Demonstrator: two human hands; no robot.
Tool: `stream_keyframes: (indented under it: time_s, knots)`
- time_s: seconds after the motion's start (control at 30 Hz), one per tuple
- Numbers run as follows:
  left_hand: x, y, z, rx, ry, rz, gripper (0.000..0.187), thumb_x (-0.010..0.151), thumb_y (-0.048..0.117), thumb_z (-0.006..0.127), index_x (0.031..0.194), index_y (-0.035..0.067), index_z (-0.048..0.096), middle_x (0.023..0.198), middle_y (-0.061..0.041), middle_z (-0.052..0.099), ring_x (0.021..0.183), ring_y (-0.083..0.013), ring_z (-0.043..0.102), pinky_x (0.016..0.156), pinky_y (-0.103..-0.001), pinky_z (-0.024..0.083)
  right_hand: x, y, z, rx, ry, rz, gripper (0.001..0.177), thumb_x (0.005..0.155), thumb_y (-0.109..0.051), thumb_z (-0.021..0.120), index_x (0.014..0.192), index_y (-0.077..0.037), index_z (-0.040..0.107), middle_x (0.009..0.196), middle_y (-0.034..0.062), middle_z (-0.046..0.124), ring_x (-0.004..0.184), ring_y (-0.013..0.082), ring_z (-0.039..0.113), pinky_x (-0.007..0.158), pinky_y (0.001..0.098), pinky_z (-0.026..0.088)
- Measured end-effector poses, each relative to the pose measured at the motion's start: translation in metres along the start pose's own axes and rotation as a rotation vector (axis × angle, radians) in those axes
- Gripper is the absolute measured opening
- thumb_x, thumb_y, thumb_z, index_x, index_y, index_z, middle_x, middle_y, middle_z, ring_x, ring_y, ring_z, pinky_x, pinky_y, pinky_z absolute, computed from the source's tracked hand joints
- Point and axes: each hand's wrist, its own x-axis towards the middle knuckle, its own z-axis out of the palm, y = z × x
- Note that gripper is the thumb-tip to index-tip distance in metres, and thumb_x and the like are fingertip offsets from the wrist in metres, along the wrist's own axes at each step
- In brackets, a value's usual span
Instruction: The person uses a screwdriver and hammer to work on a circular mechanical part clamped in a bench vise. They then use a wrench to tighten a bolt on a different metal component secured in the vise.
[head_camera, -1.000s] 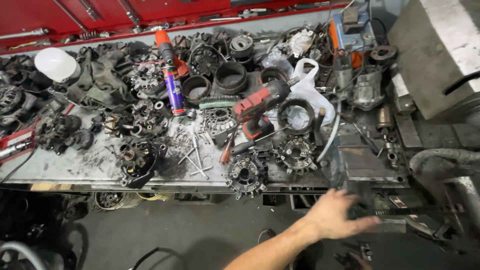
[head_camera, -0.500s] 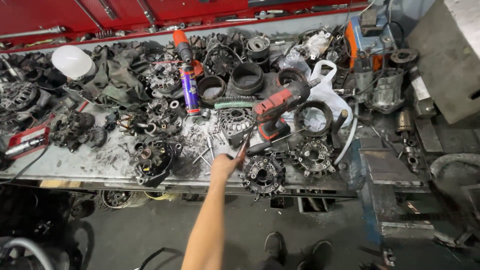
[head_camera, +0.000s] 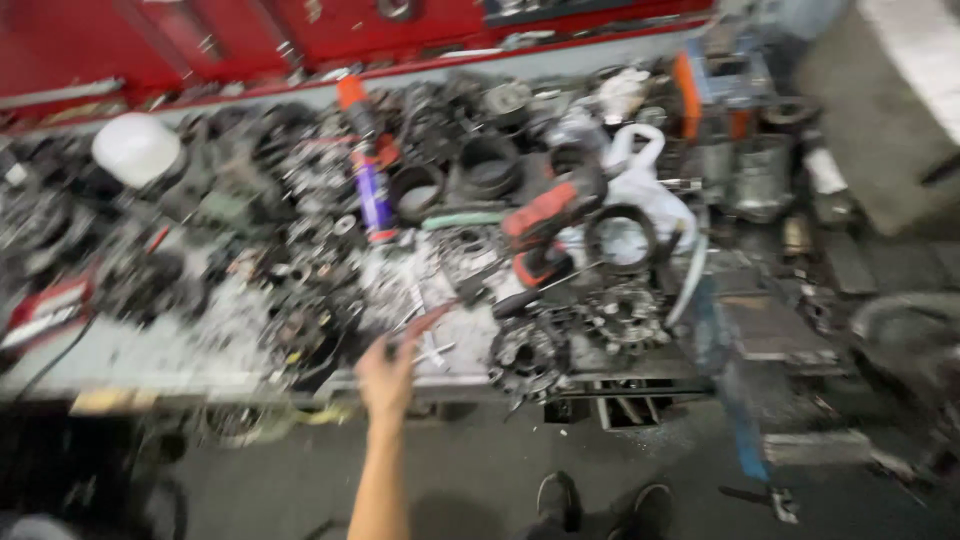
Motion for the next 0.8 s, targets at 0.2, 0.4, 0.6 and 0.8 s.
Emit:
stream_keyframes:
  time_s: [0.2,0.4,0.6,0.8]
  knots:
    - [-0.004,0.030,-0.075,-0.411,0.239,0.418,0.033,0.110,0.023,0.054,0.119,-0.008,0.059,0.114,-0.023,0.062,0.102,-0.0317,0.059,0.097,-0.039,0.048,-0.257,-0.116,0.022,-0.132,0.479,-0.080,0.064,0.082,-0.026,0.083,0.136,0.005,0.068,0.113,0.0220,0.082,0.087,0.0300,0.078,0.077,0.0380,0.061]
    - [0.107,0.062,-0.088,-0.209,-0.819,0.172,0.039,0.083,-0.006,0.053,0.104,-0.010,0.085,0.119,-0.014,0.088,0.107,-0.0228,0.082,0.095,-0.030,0.059,-0.398,-0.304,0.003,-0.405,0.762,-1.108,0.050,0.076,-0.011,0.074,0.124,0.001,0.064,0.105,0.0149,0.077,0.049,0.0185,0.063,0.042,0.0301,0.052]
    - [-0.064,0.377,0.044,-1.078,-0.729,0.465,0.024,0.094,0.012,0.058,0.110,-0.006,0.062,0.077,-0.012,0.070,0.046,-0.0200,0.070,0.049,-0.027,0.065,-0.358,-0.372,-0.022,-0.360,-0.034,-1.413,0.049,0.086,-0.013,0.066,0.134,-0.004,0.061,0.138,0.0130,0.071,0.117,0.0255,0.078,0.103,0.0398,0.063]
    - [-0.082,0.413,0.202,-1.028,-0.721,-0.006,0.030,0.100,0.021,0.063,0.115,-0.005,0.065,0.089,-0.007,0.069,0.071,-0.0121,0.063,0.064,-0.025,0.056,-0.219,-0.301,-0.028,-0.416,-0.042,-1.131,0.041,0.079,-0.033,0.084,0.109,-0.010,0.072,0.083,0.0010,0.079,0.056,0.0113,0.071,0.044,0.0236,0.056]
